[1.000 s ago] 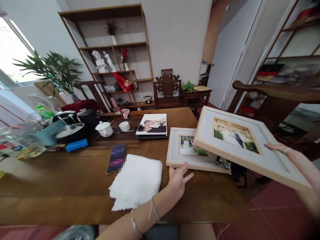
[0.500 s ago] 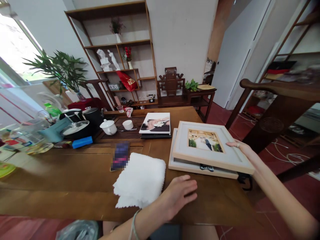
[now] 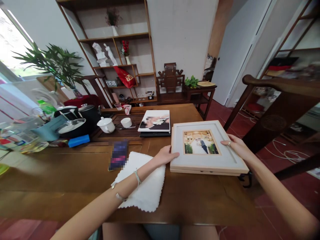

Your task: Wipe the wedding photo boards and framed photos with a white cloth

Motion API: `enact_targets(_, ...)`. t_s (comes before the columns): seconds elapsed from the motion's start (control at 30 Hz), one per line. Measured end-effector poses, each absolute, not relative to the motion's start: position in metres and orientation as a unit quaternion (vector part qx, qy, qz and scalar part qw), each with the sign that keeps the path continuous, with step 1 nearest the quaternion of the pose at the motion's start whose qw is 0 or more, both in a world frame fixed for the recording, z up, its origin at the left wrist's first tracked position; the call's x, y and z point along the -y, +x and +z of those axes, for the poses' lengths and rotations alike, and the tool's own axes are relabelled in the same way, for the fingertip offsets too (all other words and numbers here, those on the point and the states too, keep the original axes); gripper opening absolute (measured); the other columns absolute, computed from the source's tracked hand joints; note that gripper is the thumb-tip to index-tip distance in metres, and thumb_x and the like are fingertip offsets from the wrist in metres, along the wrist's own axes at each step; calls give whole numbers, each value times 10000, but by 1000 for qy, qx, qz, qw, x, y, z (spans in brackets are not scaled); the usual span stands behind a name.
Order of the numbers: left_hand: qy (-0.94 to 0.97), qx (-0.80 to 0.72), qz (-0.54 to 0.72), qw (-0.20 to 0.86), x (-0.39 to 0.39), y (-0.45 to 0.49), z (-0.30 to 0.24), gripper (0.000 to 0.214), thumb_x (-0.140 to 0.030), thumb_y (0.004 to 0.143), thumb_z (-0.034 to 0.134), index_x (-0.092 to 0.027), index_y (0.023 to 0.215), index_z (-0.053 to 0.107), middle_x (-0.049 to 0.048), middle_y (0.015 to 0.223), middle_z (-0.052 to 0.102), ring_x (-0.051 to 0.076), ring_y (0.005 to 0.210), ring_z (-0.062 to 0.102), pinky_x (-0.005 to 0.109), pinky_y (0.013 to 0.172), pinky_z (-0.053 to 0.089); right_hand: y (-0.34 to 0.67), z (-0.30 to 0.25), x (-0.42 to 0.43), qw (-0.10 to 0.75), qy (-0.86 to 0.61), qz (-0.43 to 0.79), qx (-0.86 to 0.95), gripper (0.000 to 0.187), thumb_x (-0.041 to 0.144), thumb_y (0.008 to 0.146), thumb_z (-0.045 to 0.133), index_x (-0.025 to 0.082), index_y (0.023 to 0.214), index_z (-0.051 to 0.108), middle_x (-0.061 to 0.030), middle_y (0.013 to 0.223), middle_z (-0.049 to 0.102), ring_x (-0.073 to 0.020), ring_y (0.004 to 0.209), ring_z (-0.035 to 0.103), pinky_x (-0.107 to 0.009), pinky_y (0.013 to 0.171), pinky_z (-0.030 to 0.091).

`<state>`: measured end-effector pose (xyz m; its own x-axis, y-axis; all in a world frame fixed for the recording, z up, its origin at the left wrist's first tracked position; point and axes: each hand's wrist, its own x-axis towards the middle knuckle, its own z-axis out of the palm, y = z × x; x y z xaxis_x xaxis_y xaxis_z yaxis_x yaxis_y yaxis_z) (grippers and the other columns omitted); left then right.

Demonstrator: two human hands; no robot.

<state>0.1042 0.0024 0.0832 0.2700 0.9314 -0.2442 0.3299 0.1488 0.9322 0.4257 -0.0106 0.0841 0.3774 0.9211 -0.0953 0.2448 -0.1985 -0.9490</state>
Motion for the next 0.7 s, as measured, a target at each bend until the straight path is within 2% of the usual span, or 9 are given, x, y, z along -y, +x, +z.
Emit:
enact_targets(0.13, 619, -533, 267, 511, -6, 106, 75, 246, -138, 680, 695, -152, 926, 701, 82, 976, 738, 284, 953, 676, 365, 863, 516, 442, 84, 1, 305, -738, 229, 557, 419, 362, 711, 670, 185, 1091, 669, -114, 1059, 716, -335, 991, 643, -410, 835, 500)
enact_targets(0.23, 602, -530, 260, 537, -8, 106, 77, 294, -102, 704, 653, -107, 998, 674, 110, 1031, 726, 274, 982, 670, 357, 866, 515, 450, 78, -2, 174, -755, 162, 611, 454, 459, 810, 546, 184, 1164, 620, -151, 1077, 699, -369, 1026, 631, -460, 872, 467)
enact_targets(0.33, 572, -525, 265, 572, -9, 109, 83, 349, -67, 705, 645, -84, 1053, 653, 132, 1082, 710, 262, 985, 670, 352, 868, 517, 452, 72, -3, 111, -754, 143, 631, 487, 494, 855, 456, 178, 1208, 571, -174, 1070, 692, -374, 1005, 640, -467, 858, 465)
enact_targets(0.47, 553, -507, 287, 596, -10, 114, 85, 414, -18, 659, 673, -107, 1063, 658, 113, 1087, 713, 252, 989, 668, 357, 886, 514, 450, 69, -6, 108, -758, 162, 623, 470, 457, 887, 377, 168, 1220, 540, -174, 1031, 701, -356, 967, 656, -442, 834, 479)
enact_targets(0.7, 537, -527, 308, 582, -40, 129, 79, 315, -46, 660, 706, -104, 968, 676, 123, 1059, 720, 269, 1019, 659, 370, 916, 501, 456, 68, -37, 202, -772, 146, 585, 431, 441, 859, 440, 222, 1207, 572, -118, 1065, 710, -343, 1015, 640, -440, 871, 476)
